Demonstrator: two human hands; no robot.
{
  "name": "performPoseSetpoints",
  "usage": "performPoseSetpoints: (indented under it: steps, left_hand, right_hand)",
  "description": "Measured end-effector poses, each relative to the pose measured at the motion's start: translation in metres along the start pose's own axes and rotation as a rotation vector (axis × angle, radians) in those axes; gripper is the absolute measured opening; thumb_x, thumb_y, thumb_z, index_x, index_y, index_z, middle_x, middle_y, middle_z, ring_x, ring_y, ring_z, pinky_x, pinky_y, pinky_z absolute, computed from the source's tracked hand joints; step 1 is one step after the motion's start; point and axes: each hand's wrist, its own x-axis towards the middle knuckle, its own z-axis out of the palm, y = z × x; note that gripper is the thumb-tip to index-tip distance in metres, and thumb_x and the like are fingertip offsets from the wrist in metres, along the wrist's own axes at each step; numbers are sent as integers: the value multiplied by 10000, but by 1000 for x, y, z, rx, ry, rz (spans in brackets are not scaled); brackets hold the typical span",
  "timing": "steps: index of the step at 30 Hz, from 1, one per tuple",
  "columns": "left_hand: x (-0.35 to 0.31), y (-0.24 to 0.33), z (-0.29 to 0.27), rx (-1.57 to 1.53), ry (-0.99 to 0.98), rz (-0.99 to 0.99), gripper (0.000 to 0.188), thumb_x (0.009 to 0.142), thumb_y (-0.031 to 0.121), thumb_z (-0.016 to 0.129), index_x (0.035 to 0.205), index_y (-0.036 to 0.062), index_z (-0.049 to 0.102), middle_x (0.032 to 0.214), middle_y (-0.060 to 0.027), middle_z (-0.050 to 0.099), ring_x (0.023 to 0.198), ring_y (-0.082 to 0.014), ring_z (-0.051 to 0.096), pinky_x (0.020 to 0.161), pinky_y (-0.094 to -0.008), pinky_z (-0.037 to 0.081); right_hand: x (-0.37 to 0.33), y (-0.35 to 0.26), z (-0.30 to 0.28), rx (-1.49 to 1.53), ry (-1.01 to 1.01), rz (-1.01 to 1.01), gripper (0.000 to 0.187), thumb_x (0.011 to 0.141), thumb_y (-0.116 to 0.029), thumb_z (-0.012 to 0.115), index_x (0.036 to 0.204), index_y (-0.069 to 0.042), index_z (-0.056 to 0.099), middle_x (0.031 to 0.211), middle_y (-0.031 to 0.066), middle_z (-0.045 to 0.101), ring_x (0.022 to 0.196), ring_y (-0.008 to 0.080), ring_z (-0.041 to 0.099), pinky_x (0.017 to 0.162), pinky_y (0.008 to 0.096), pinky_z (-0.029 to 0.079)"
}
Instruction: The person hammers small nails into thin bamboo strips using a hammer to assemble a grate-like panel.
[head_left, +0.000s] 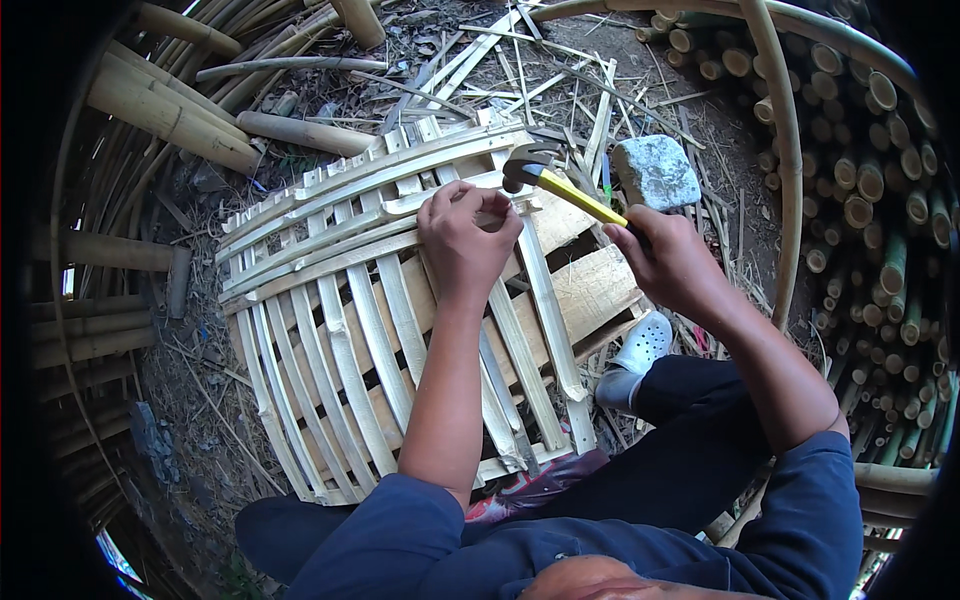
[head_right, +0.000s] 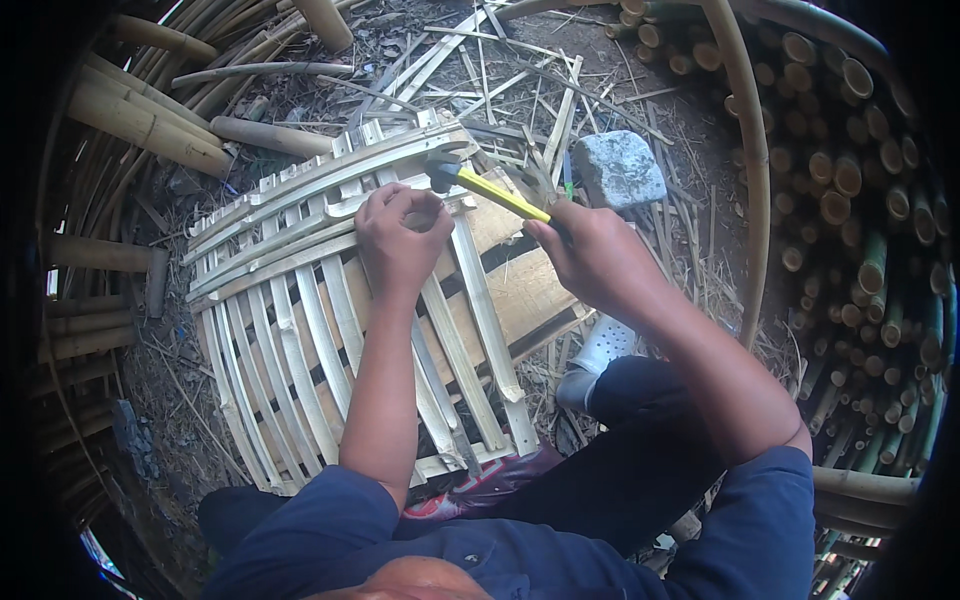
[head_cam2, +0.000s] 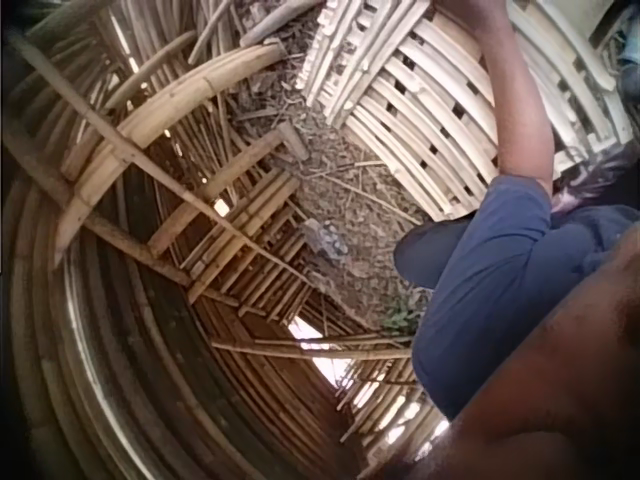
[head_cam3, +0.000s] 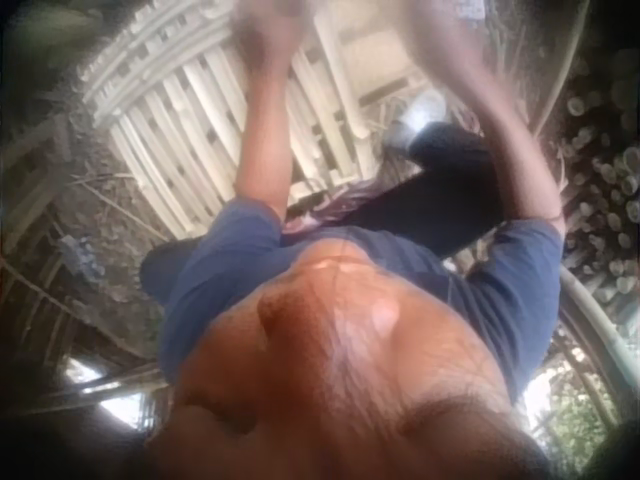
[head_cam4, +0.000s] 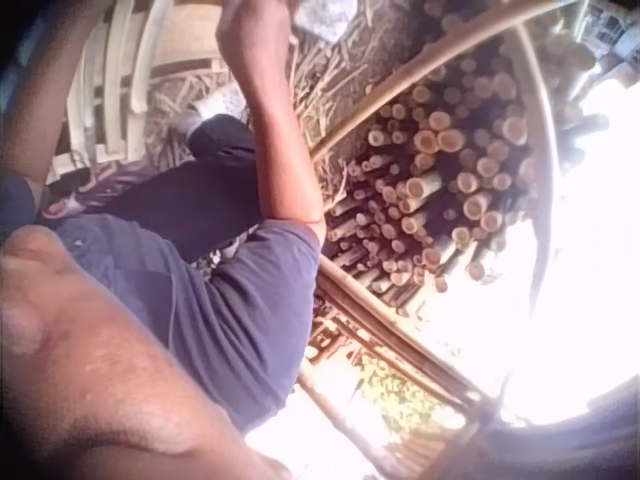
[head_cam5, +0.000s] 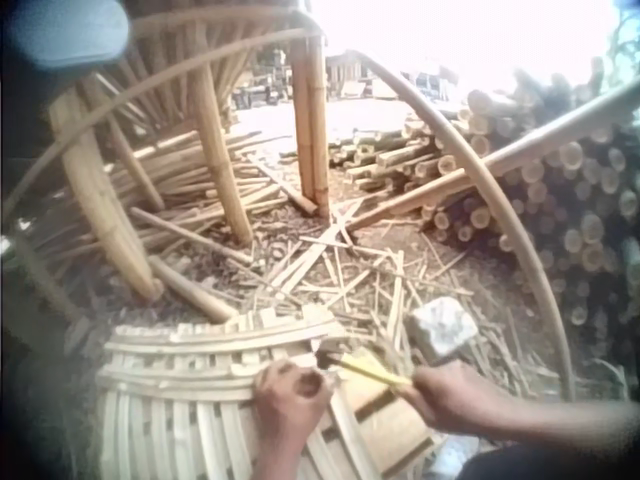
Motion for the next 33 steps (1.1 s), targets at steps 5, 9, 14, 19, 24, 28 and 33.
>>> performPoseSetpoints:
  steps: [5,9,14,19,24,28,33]
  left_hand:
    - [1,2,-4,23,-47,-12,198,698,170,810,883,144,745,919,2,757,1142,-234,609,1068,-420,423]
    - [3,2,-1,-16,-61,-71,322,722,190,796,1015,112,687,880,33,770,1144,-225,606,1094,-412,397]
    - [3,-3,0,-30,-48,-60,125,715,204,806,769,122,729,999,16,743,1125,-224,614,1103,-422,367]
    - [2,-3,-1,-24,-69,-64,126,713,196,808,770,117,728,1030,14,733,1134,-230,610,1095,-420,370]
    - [3,0,-1,-55,-66,-65,129,718,183,801,784,111,717,967,11,742,1119,-223,621,1148,-433,354]
    - [4,-4,1,-71,-40,-4,145,729,187,794,803,100,705,942,4,746,1072,-213,644,1252,-476,280]
    - [4,-2,0,-73,-40,0,146,734,191,793,789,92,700,931,-4,745,1063,-213,649,1267,-487,272]
  right_hand:
    - [1,6,4,-24,-3,-17,340,1026,-310,626,949,19,657,650,227,626,639,452,633,627,526,480]
    - [-2,7,5,-9,1,-33,336,1029,-308,622,946,17,646,644,226,622,636,453,629,626,534,477]
    - [-1,10,13,-66,6,-37,357,1037,-316,604,904,15,603,666,242,619,665,477,621,634,549,473]
    - [-2,8,15,-92,14,-53,369,1044,-332,584,913,12,607,703,263,627,694,484,628,651,557,477]
    - [-1,6,16,-101,-14,-3,371,1048,-336,575,925,12,612,697,262,626,693,487,631,658,561,481]
    - [-3,10,21,-74,57,-70,356,1051,-303,580,900,20,588,674,255,586,653,473,589,620,537,446]
    - [-4,9,24,-101,66,-103,346,1054,-266,583,873,28,559,652,251,540,614,457,548,582,513,411]
